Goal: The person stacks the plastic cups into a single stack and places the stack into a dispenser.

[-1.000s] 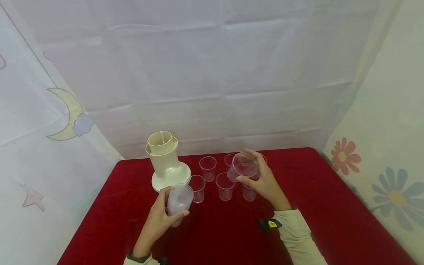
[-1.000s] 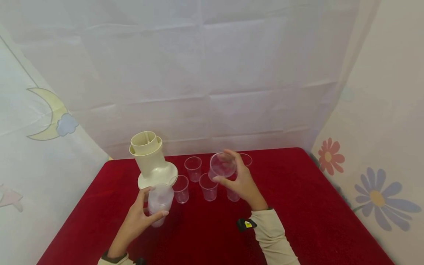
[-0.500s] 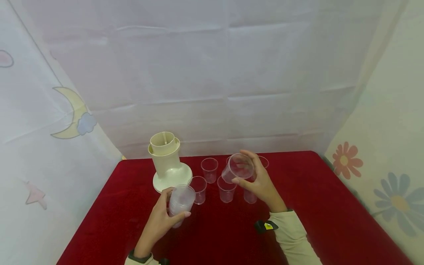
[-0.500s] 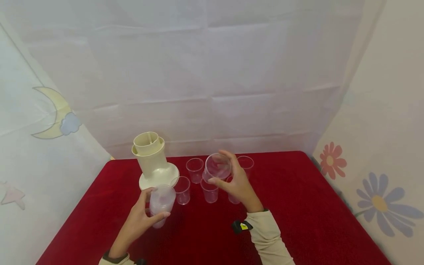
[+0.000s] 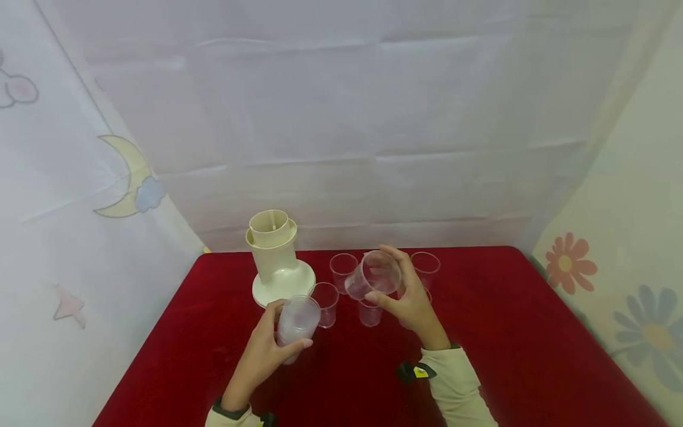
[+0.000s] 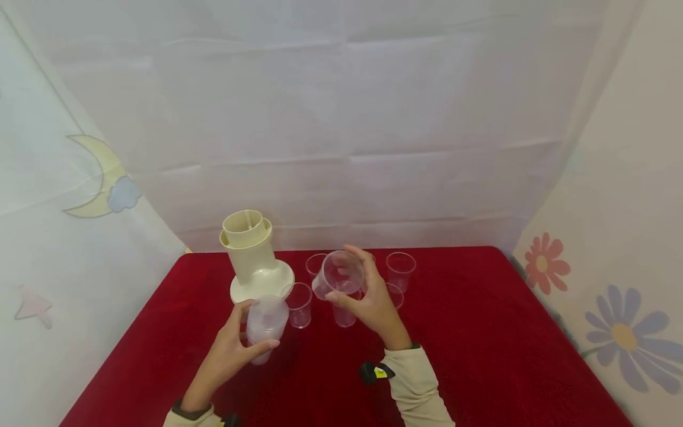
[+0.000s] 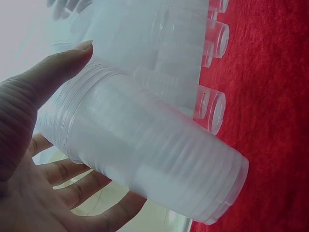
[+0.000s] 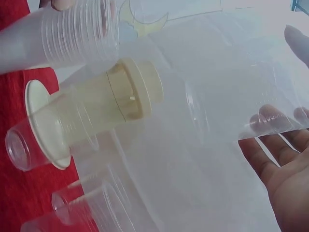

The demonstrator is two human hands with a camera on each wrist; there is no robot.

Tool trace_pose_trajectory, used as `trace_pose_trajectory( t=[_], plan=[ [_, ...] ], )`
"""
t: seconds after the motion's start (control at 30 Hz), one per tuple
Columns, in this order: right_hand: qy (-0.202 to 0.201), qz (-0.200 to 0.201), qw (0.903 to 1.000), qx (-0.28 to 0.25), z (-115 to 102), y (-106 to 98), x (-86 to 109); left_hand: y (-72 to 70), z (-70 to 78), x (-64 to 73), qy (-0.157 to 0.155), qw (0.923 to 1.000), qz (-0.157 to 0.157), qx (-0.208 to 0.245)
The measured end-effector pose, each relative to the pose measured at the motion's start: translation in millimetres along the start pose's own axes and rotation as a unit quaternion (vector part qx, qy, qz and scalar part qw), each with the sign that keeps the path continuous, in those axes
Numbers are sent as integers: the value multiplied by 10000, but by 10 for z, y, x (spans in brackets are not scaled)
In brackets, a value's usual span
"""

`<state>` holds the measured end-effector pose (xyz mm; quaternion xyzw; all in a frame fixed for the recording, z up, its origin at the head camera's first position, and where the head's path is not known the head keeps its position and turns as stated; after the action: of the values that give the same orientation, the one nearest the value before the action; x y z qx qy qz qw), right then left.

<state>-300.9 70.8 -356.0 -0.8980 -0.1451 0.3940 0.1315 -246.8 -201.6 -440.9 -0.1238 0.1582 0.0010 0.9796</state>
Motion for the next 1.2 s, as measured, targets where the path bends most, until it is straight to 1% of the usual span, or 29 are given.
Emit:
trace_pose_trajectory(
  t=[0.13, 0.27, 0.5, 0.7, 0.97, 1.07, 1.2],
  plan=[
    [43, -11, 9999, -154, -21, 32, -1, 14, -4, 1, -57, 10000, 12, -76],
    [104, -38, 9993, -351, -52, 65, -13, 29, -6, -27, -30, 9998, 16, -179],
    [-52, -44, 9978, -665, -100, 178, -41, 34, -8, -50, 50, 9996, 24, -277],
    [-158, -183, 9946, -1011, -113, 331, -37, 23, -34, -26, -19, 9995, 51, -312],
    [-101, -231, 9926, -1190, -121, 456, -7, 35, -9, -16, 148, 9992, 11, -373],
    [-189, -276, 9915, -1254, -124, 503, -7, 45, -7, -18, 165, 9992, 0, -368],
    [-405, -344, 9889, -1388, -132, 561, -17, 53, -11, -22, 122, 9992, 21, -390]
  ],
)
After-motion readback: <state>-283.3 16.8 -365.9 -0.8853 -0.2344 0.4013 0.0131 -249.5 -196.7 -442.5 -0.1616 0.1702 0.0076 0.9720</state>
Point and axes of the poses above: each hand's wrist, its own x-axis away from the middle knuckle, its own y-axis out of the palm, z = x × y, the point moved 7 cm from there along -x, towards the middle knuckle, and after that the axes turned 14 degrees about x, right-handed, at the moved point
